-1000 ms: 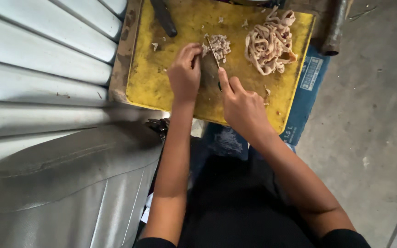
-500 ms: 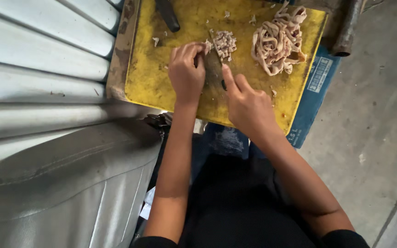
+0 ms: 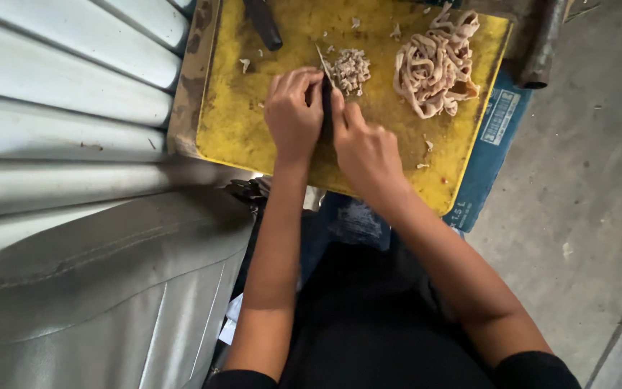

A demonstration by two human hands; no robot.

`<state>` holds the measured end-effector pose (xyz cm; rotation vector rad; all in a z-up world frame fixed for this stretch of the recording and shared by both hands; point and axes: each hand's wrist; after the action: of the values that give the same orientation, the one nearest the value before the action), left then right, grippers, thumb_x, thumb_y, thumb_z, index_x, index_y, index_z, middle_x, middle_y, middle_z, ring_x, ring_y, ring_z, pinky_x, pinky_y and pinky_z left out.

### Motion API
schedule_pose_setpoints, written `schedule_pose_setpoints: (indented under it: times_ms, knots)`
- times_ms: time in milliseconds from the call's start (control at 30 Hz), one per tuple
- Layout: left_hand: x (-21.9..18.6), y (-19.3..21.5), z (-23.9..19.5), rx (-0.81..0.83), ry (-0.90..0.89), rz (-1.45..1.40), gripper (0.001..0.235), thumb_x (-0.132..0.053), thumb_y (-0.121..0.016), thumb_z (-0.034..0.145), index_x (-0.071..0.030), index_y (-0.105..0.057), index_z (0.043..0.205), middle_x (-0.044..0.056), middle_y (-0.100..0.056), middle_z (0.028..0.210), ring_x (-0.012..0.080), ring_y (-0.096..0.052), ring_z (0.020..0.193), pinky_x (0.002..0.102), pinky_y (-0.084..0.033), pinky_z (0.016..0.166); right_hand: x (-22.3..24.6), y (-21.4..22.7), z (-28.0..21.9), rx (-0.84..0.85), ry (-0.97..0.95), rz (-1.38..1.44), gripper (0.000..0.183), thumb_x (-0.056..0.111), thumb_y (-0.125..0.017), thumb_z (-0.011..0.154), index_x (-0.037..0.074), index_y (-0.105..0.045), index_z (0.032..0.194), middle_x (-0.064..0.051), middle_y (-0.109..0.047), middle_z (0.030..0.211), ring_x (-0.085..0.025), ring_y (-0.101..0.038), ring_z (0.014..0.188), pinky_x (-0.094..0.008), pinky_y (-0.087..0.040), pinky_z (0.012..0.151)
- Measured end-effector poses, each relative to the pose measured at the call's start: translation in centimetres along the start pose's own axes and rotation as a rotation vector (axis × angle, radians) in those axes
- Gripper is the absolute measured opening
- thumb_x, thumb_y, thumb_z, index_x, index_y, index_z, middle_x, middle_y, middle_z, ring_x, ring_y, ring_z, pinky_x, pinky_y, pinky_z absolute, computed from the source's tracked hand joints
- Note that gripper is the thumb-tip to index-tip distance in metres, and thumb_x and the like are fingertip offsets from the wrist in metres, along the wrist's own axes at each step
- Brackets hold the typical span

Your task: The person cuts animal intestines into smaller segments using a knife on a cutting board and kemudian places them into a metal bowl containing meat.

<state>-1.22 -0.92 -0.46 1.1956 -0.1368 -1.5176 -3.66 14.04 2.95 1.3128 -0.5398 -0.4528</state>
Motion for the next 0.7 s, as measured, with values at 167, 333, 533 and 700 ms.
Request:
schedule_pose_setpoints:
  times_ms: [167, 333, 533, 700]
  knots:
    - [-0.1, -0.3, -0.2, -0.023, -0.037, 0.055, 0.006, -0.010, -0.074, 0.091, -0.009, -0.076, 0.097, 0.003, -0.075, 0.109, 0.0250, -0.068, 0.102, 0.036, -0.055, 0.090, -0.5, 0.8, -0.7, 0.021, -0.013, 0.114, 0.069, 0.002, -0.058, 0.082, -0.005, -0.048, 0.149, -0.017, -0.065, 0.109, -0.032, -0.071, 0.059, -0.042, -0.059, 0.053]
    - [-0.1, -0.3, -0.4, -0.041, -0.029, 0.056, 0.007, -0.010, -0.076, 0.088, -0.009, -0.076, 0.095, 0.001, -0.076, 0.107, 0.0246, -0.068, 0.100, 0.036, -0.056, 0.089, -1.0, 2.8, -3.8, 0.066, -0.055, 0.215, 0.068, 0.008, -0.061, 0.086, 0.001, -0.048, 0.152, -0.017, -0.065, 0.109, -0.040, -0.070, 0.063, -0.049, -0.059, 0.057]
    - [-0.3, -0.4, -0.3, -0.076, -0.062, 0.029, 0.009, -0.005, -0.076, 0.087, -0.007, -0.076, 0.096, 0.005, -0.072, 0.105, 0.0262, -0.067, 0.100, 0.038, -0.056, 0.088, -1.6, 3.8, -3.6, 0.063, -0.077, 0.354, 0.059, 0.013, -0.061, 0.095, 0.001, -0.048, 0.151, -0.018, -0.064, 0.107, -0.043, -0.068, 0.064, -0.052, -0.056, 0.058]
    - [-0.4, 0.0, -0.2, -0.036, -0.032, -0.021, 0.008, -0.003, -0.076, 0.087, -0.006, -0.074, 0.094, 0.004, -0.074, 0.104, 0.0260, -0.068, 0.100, 0.039, -0.056, 0.088, -1.0, 4.3, -3.4, 0.086, -0.058, 0.361, 0.058, 0.012, -0.060, 0.096, 0.001, -0.048, 0.151, -0.018, -0.064, 0.104, -0.042, -0.068, 0.064, -0.052, -0.057, 0.060]
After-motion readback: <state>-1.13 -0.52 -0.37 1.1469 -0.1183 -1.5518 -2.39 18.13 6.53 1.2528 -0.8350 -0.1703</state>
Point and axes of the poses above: each hand's wrist, its own z-axis towards the middle knuckle, its own y-axis out of the back of the hand, x = y × z
